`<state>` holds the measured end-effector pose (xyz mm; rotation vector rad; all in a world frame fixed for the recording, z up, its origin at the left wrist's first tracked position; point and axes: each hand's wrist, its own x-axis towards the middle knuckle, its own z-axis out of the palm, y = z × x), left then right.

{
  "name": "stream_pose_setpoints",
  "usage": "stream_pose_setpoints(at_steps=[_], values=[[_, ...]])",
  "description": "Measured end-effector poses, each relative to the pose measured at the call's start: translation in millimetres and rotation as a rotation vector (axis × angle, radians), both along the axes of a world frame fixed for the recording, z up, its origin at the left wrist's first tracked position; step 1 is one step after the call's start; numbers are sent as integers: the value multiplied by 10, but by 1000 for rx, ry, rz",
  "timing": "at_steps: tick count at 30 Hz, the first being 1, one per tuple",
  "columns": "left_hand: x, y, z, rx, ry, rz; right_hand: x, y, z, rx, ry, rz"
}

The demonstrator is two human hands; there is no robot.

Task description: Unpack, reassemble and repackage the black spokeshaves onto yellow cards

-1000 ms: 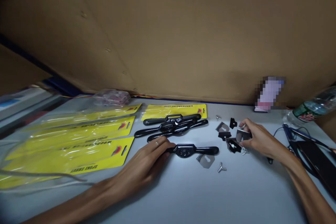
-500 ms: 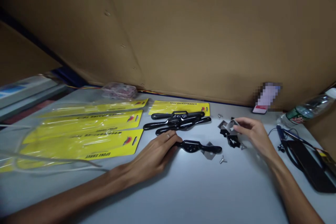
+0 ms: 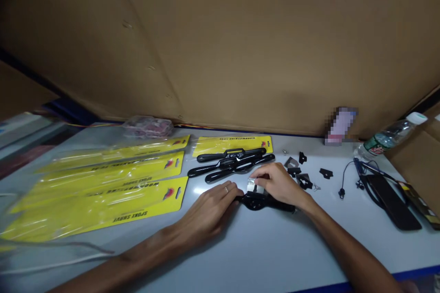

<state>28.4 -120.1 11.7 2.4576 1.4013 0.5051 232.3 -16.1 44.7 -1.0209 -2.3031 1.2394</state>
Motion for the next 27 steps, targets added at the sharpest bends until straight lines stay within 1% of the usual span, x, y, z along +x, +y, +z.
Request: stream_pose_setpoints(at_steps=[2, 6, 9, 14, 18, 23, 27], values=[[-11, -2, -7, 6, -11, -6, 54, -16, -1, -5, -6, -1], [-35, -8, -23, 22, -23, -6, 122, 3, -30, -94, -20, -1], [-44, -11, -24, 47, -36, -17, 114, 26, -90, -133, -16, -13], [-54, -8, 4, 79, -109, -37, 77, 47, -165, -136, 26, -40], [-69, -7, 2, 78, -108, -38, 74, 46, -168, -195, 59, -32], [-72, -9, -21, 65, -114, -35, 91, 10, -171, -149, 54, -44], [-64, -4, -25, 87, -116, -38, 108, 8, -172, -194, 71, -15]])
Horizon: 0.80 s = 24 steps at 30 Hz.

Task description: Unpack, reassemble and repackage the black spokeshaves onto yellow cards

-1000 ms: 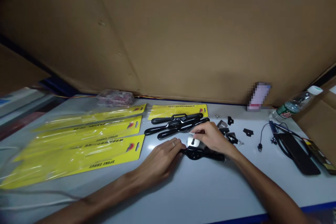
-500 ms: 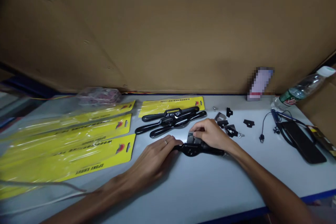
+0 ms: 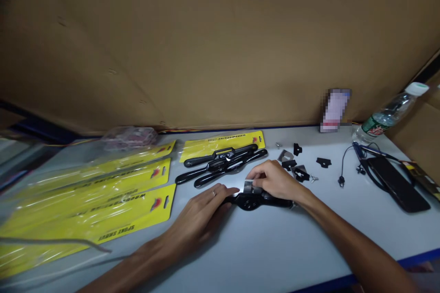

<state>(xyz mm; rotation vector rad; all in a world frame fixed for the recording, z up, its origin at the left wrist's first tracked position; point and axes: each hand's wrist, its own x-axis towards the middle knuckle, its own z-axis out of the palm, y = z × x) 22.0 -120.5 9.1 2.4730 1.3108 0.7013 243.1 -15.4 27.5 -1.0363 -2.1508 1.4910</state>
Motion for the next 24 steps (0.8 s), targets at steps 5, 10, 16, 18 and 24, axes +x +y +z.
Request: stream_pose_setpoints(at_steps=[5, 10, 16, 18, 24], values=[[6, 4, 2, 25, -2, -11, -2, 10, 46, 16, 3, -58], [-6, -4, -10, -12, 11, -2, -13, -37, 68, 60, -32, -45], [-27, -11, -30, -12, 28, -7, 13, -23, 33, 1, -12, -27], [-25, -7, -25, 7, 17, -12, 29, -1, 23, -11, 8, -1], [-15, 9, -17, 0, -23, -19, 37, 19, 25, 20, -4, 41]])
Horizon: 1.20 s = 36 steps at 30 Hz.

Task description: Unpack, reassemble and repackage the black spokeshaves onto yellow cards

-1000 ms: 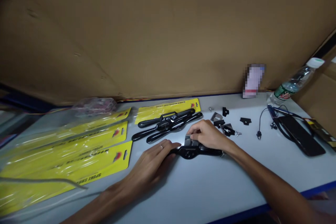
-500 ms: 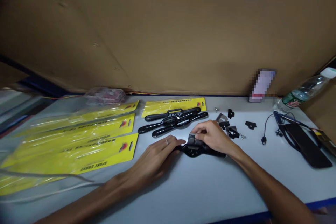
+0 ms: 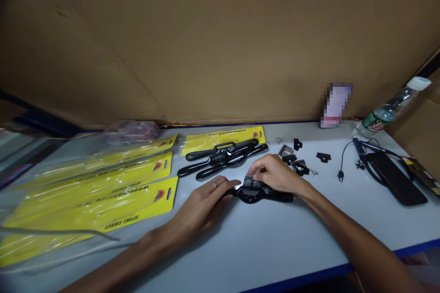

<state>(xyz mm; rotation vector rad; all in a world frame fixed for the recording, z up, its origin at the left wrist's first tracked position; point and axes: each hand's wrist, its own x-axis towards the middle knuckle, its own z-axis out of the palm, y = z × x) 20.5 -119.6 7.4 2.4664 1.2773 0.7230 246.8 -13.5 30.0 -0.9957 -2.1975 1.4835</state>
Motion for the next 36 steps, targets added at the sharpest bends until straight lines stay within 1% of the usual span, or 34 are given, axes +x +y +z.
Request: stream_pose_setpoints(at_steps=[10, 13, 19, 24, 28, 30, 33, 34, 36], values=[[6, 3, 6, -6, 54, -5, -9, -18, -18, -24, -17, 21], [3, 7, -1, -24, 62, -4, -25, -48, 7, 10, -63, 42], [8, 9, -25, -5, 50, 1, -52, -96, 62, 82, -133, 1], [13, 7, -12, -24, 35, -1, -64, -128, 79, 97, -123, 12], [14, 4, 11, 6, 23, 11, -61, -129, 82, 143, -133, -3], [14, 5, 12, -1, 15, 17, -48, -126, 110, 134, -135, 15], [11, 6, 1, -23, -1, 21, -22, -148, 208, 101, -177, 103], [10, 7, -3, -31, -4, 20, -16, -167, 250, 118, -213, 137], [8, 5, -8, -46, -9, 21, -13, -224, 327, 204, -305, 182]])
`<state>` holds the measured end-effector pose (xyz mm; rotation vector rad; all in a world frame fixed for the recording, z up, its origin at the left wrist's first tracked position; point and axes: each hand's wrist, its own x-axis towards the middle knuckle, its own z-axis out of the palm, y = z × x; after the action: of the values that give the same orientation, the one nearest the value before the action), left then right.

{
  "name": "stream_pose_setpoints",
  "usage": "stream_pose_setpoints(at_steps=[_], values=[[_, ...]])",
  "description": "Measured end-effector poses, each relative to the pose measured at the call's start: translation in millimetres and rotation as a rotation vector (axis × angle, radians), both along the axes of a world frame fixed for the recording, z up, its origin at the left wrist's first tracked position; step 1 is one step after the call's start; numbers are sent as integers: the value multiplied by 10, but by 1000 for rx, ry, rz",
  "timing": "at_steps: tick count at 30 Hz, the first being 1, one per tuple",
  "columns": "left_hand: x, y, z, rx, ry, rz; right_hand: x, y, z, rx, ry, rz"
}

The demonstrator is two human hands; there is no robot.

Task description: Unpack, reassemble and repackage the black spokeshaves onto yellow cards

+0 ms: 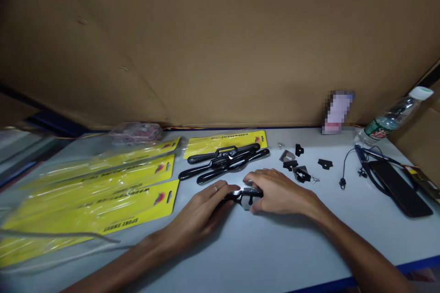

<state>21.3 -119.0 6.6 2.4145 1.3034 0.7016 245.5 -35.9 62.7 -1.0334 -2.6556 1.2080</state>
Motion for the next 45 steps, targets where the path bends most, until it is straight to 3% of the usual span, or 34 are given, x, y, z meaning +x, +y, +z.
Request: stream_pose_setpoints(at_steps=[8, 16, 23, 32, 45], values=[[22, -11, 14, 87, 64, -10, -17, -187, 47, 264, -141, 86], [-37, 25, 16, 194, 124, -170, -45, -184, 103, 310, -219, 117], [-60, 27, -4, 157, 45, -172, -53, -217, 86, 356, -226, 128], [-47, 16, 53, 170, 97, -142, -23, -224, 29, 444, -190, 154], [-51, -5, 57, 130, 96, -140, -24, -262, 2, 443, -214, 126]])
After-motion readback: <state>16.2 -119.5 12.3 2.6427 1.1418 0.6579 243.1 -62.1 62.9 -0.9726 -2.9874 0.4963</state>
